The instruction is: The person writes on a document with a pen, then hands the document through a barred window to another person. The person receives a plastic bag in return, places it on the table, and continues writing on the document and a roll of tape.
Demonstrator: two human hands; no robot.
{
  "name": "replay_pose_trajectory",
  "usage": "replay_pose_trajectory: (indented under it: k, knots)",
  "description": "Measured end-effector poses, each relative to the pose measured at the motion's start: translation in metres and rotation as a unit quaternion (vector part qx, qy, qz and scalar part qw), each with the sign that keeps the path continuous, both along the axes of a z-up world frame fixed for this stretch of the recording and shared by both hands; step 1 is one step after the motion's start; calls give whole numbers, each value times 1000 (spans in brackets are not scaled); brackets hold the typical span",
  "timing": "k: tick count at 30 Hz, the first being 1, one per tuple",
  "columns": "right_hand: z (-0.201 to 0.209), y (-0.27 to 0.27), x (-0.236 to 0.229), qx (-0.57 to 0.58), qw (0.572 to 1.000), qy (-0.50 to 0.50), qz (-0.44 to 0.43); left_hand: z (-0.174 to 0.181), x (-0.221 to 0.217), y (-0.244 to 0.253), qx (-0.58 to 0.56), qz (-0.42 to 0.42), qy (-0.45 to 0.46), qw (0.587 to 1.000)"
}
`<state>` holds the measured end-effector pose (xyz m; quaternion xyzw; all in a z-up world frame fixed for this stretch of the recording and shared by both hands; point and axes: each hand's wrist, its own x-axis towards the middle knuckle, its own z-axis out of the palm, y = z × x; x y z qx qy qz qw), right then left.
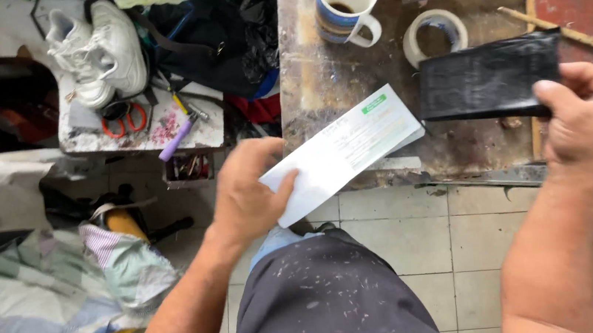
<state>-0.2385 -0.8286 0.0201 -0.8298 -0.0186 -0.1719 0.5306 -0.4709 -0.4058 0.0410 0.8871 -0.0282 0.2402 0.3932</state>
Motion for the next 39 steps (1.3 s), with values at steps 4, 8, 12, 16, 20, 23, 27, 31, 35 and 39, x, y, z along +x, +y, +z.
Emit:
replay_pose_trajectory:
  k: [4,8,12,16,20,23,27,31,35,39]
  knots:
    - [27,-34,-15,-3,998,59,-32,-13,43,-51,-41,-92,39,994]
    - [44,-47,-35,-113,993,22,20,-38,75,-102,89,-108,158,977]
    - [47,-59,-37,-148,987,27,61,-47,86,-119,149,-48,178,972]
    - [37,-80,-23,-145,984,20,100,-43,83,-122,111,-15,208,972]
    - [11,-107,2,-95,984,19,148,-37,71,-123,-15,6,152,988]
    - [-16,-126,29,-61,978,16,197,-40,62,-127,-83,29,42,995]
    - [-42,-132,63,6,950,13,313,-83,70,-134,38,50,-48,997]
    - [-19,-100,53,-4,931,-3,364,-76,66,-134,120,89,-3,989]
    - [-54,-128,64,2,948,-29,316,-60,67,-131,202,40,44,978]
    - [-18,-105,24,12,975,6,221,-42,72,-131,235,19,87,968]
